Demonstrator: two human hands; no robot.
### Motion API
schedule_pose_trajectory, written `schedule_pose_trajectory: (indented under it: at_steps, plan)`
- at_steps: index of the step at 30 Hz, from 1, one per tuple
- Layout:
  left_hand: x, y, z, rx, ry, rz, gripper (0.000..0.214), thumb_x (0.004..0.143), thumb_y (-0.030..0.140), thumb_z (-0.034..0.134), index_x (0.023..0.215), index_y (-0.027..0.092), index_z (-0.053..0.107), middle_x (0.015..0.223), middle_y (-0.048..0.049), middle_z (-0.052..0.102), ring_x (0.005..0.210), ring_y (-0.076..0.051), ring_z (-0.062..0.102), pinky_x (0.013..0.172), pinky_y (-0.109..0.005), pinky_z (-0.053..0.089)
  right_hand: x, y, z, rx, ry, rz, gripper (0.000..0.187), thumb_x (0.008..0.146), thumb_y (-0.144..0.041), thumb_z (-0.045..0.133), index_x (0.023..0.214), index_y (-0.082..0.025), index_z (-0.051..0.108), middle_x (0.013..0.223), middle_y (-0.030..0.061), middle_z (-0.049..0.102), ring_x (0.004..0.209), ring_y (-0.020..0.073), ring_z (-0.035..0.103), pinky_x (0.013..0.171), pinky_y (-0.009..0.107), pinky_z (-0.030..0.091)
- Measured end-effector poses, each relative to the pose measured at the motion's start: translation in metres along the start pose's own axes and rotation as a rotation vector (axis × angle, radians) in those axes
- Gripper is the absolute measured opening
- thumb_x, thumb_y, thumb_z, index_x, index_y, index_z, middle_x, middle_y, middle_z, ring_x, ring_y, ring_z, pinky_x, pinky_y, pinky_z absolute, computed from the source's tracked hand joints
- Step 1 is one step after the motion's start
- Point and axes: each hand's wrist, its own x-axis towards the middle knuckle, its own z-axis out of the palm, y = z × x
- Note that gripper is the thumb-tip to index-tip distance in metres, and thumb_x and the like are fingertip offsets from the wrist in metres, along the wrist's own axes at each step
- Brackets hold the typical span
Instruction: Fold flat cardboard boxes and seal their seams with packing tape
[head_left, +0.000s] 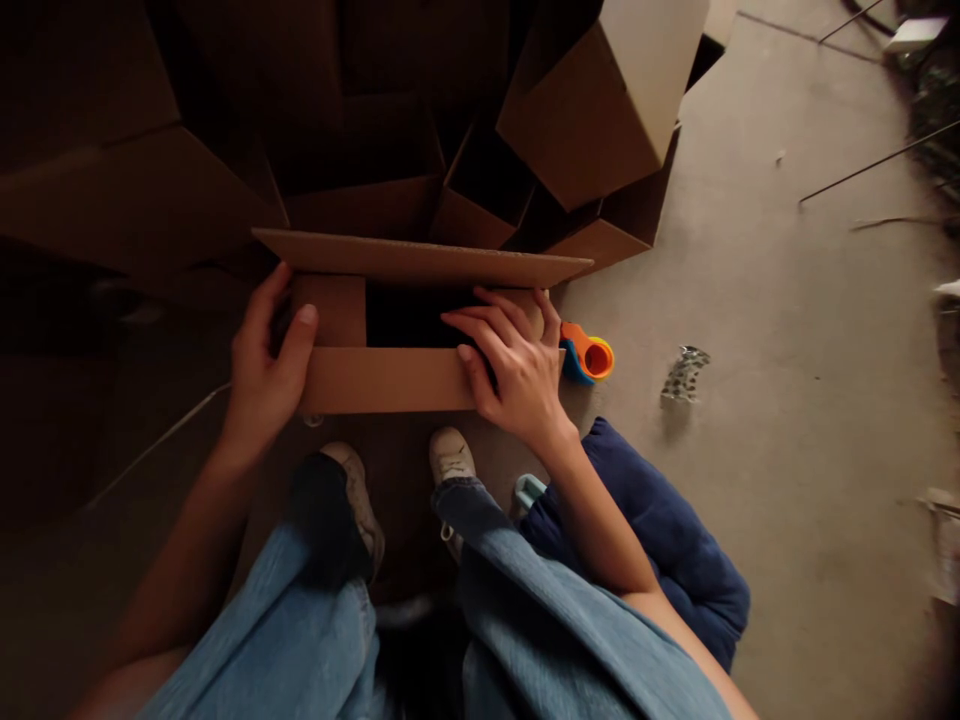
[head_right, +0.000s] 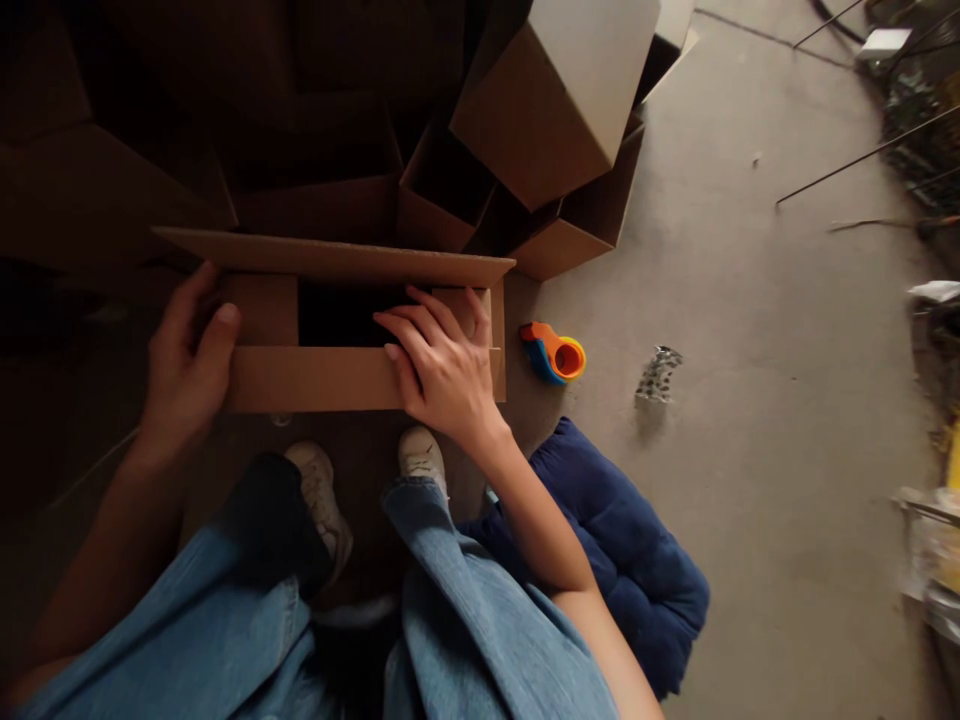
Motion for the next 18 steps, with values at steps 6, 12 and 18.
schedule_pose_trajectory:
  at_steps: [6,12,18]
  plan:
    - [0.0,0.002,0.005,-0.01,0.028,0.025,0.061,0.092,0.056,0.063,0.14,0.02,0.053,0.14,-0.0109,0.061,0.126,-0.022,0.059,0.111,-0.044,0.046,0.008,0.003,0.0,0.052,-0.049,0.008,0.042,0.103,-0.034,0.039,0.14,-0.027,0.058,0.138,0.0066,0.062,0.14,0.0294,0.041,0.122,0.056,0.016]
    - [-0.001,-0.006,0.0,-0.183,-0.142,-0.008,0.092,0.072,0.054,0.085,0.147,0.024,0.04,0.151,-0.0132,0.048,0.138,-0.028,0.048,0.112,-0.045,0.045,0.006,0.005,0.004,0.063,-0.089,0.007,0.042,0.104,-0.034,0.038,0.141,-0.028,0.057,0.138,0.0057,0.063,0.141,0.0276,0.04,0.123,0.056,0.014]
    - [-0.004,-0.005,0.004,-0.283,-0.11,-0.067,0.096,0.066,0.042,0.092,0.147,0.027,0.042,0.156,-0.0101,0.045,0.143,-0.028,0.042,0.117,-0.045,0.04,0.004,0.006,0.007,0.105,-0.019,0.03,0.043,0.102,-0.036,0.045,0.141,-0.023,0.056,0.137,0.0072,0.063,0.139,0.0261,0.043,0.124,0.052,0.018]
